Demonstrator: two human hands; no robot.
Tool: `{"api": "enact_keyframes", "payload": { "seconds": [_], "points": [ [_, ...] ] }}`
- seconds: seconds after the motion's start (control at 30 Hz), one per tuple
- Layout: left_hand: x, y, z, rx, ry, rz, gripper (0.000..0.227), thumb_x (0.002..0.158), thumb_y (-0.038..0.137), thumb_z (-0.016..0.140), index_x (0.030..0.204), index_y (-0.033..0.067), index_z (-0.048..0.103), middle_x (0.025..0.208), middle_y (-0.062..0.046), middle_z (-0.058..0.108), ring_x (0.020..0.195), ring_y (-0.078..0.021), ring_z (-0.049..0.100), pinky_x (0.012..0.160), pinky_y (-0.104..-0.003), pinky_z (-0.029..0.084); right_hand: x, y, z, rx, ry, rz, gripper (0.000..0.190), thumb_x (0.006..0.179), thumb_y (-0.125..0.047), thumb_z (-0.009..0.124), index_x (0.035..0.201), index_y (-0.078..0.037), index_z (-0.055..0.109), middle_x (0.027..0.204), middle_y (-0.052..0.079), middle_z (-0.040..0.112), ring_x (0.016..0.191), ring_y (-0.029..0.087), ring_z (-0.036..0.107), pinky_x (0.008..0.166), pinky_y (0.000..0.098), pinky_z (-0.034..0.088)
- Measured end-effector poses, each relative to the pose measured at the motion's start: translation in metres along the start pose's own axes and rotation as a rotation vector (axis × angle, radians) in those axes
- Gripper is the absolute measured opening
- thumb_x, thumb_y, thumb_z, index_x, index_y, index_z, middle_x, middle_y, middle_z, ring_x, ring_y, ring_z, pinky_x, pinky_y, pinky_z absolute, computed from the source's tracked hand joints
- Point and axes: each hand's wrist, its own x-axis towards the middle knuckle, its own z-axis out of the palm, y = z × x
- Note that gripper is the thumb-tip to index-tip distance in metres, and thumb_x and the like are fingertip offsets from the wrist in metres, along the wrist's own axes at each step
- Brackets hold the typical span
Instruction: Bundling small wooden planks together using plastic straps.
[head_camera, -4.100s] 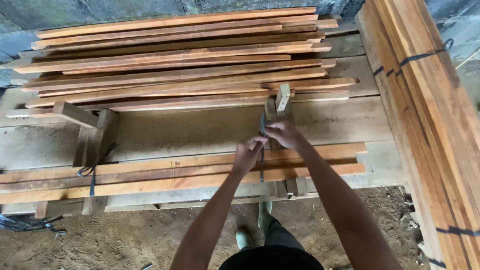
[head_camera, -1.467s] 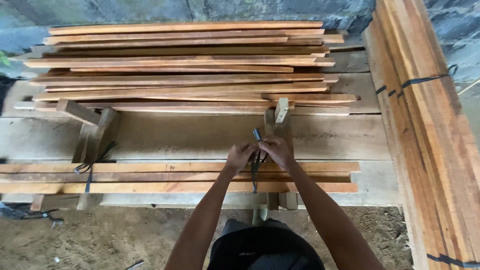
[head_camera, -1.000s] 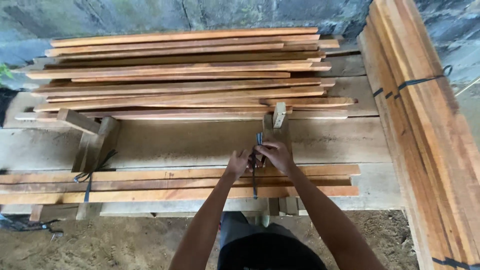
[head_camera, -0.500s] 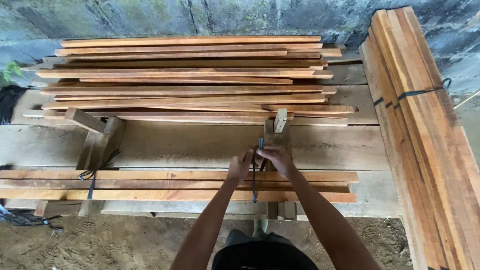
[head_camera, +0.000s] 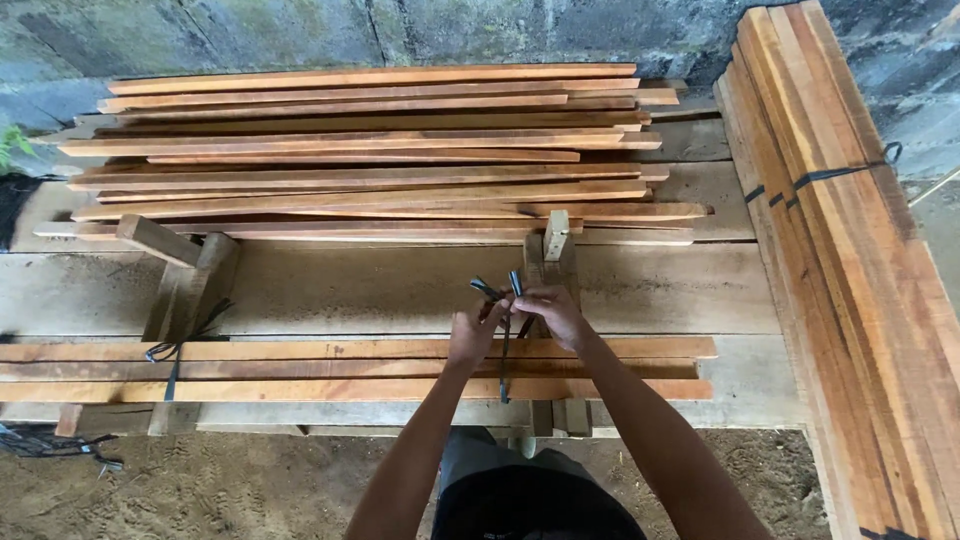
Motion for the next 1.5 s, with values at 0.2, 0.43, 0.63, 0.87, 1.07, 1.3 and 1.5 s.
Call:
{"api": "enact_keyframes", "payload": {
  "seconds": [0.2, 0.43, 0.63, 0.87, 1.07, 1.3, 1.5],
  "points": [
    [0.001, -0.010, -0.004, 0.206, 0.026, -0.100, 0.032, 0.103, 0.034, 0.063, 0.103, 0.0034, 0.073, 0.083, -0.008, 0.079, 0.076, -0.0185, 0.077, 0.070, -0.034, 0.058, 0.007, 0.011, -0.005, -0.100, 0.041, -0.069, 0.025, 0.097, -0.020, 0.074, 0.105, 0.003, 0.079, 0.099, 0.011, 0.080, 0.095, 0.021, 0.073, 0.090, 0.0369, 0.056],
    [-0.001, -0.014, 0.002, 0.068, 0.020, -0.045, 0.035, 0.107, 0.033, 0.055, 0.102, -0.0006, 0.063, 0.087, -0.011, 0.077, 0.081, -0.0230, 0.077, 0.074, -0.036, 0.059, 0.021, 0.026, -0.011, -0.136, 0.375, 0.152, 0.032, 0.101, -0.029, 0.066, 0.116, -0.002, 0.075, 0.101, 0.006, 0.074, 0.091, 0.016, 0.066, 0.082, 0.0388, 0.051],
    [-0.002, -0.020, 0.000, 0.179, 0.041, -0.018, 0.030, 0.107, 0.031, 0.057, 0.108, 0.0015, 0.062, 0.092, -0.011, 0.079, 0.087, -0.0215, 0.078, 0.077, -0.037, 0.059, 0.012, 0.020, -0.010, -0.008, 0.279, 0.060, 0.036, 0.108, -0.031, 0.063, 0.112, 0.004, 0.069, 0.092, 0.008, 0.068, 0.082, 0.020, 0.065, 0.072, 0.0402, 0.054],
    [0.000, -0.020, -0.003, 0.105, -0.014, 0.063, 0.028, 0.100, 0.023, 0.066, 0.117, 0.0005, 0.065, 0.102, -0.012, 0.078, 0.094, -0.0214, 0.078, 0.080, -0.037, 0.061, 0.003, 0.001, -0.001, 0.006, 0.078, -0.002, 0.027, 0.094, -0.018, 0.072, 0.114, 0.000, 0.074, 0.102, 0.007, 0.076, 0.092, 0.016, 0.071, 0.083, 0.0341, 0.057],
    [0.005, -0.025, 0.001, 0.346, -0.095, 0.012, 0.027, 0.099, 0.028, 0.068, 0.113, 0.0050, 0.075, 0.103, -0.011, 0.079, 0.086, -0.0241, 0.077, 0.074, -0.040, 0.060, 0.009, 0.003, -0.003, 0.007, 0.175, 0.054, 0.019, 0.095, -0.014, 0.075, 0.100, 0.005, 0.074, 0.088, 0.011, 0.072, 0.075, 0.020, 0.066, 0.070, 0.0395, 0.054],
    [0.004, -0.035, 0.003, 0.384, -0.100, 0.054, 0.024, 0.097, 0.026, 0.069, 0.104, 0.0040, 0.077, 0.096, -0.012, 0.079, 0.085, -0.0259, 0.076, 0.075, -0.041, 0.060, 0.029, 0.024, -0.009, -0.268, 0.485, 0.277, 0.024, 0.100, -0.018, 0.067, 0.091, 0.003, 0.073, 0.079, 0.010, 0.071, 0.069, 0.022, 0.062, 0.062, 0.0436, 0.048],
    [0.001, -0.023, 0.003, 0.354, -0.028, 0.053, 0.026, 0.098, 0.028, 0.066, 0.106, 0.0054, 0.077, 0.097, -0.010, 0.080, 0.084, -0.0243, 0.077, 0.074, -0.040, 0.060, 0.002, -0.025, 0.015, 0.164, 0.316, 0.209, 0.014, 0.100, -0.016, 0.064, 0.092, -0.005, 0.068, 0.083, 0.008, 0.065, 0.073, 0.022, 0.066, 0.068, 0.0403, 0.055]
  ]
}}
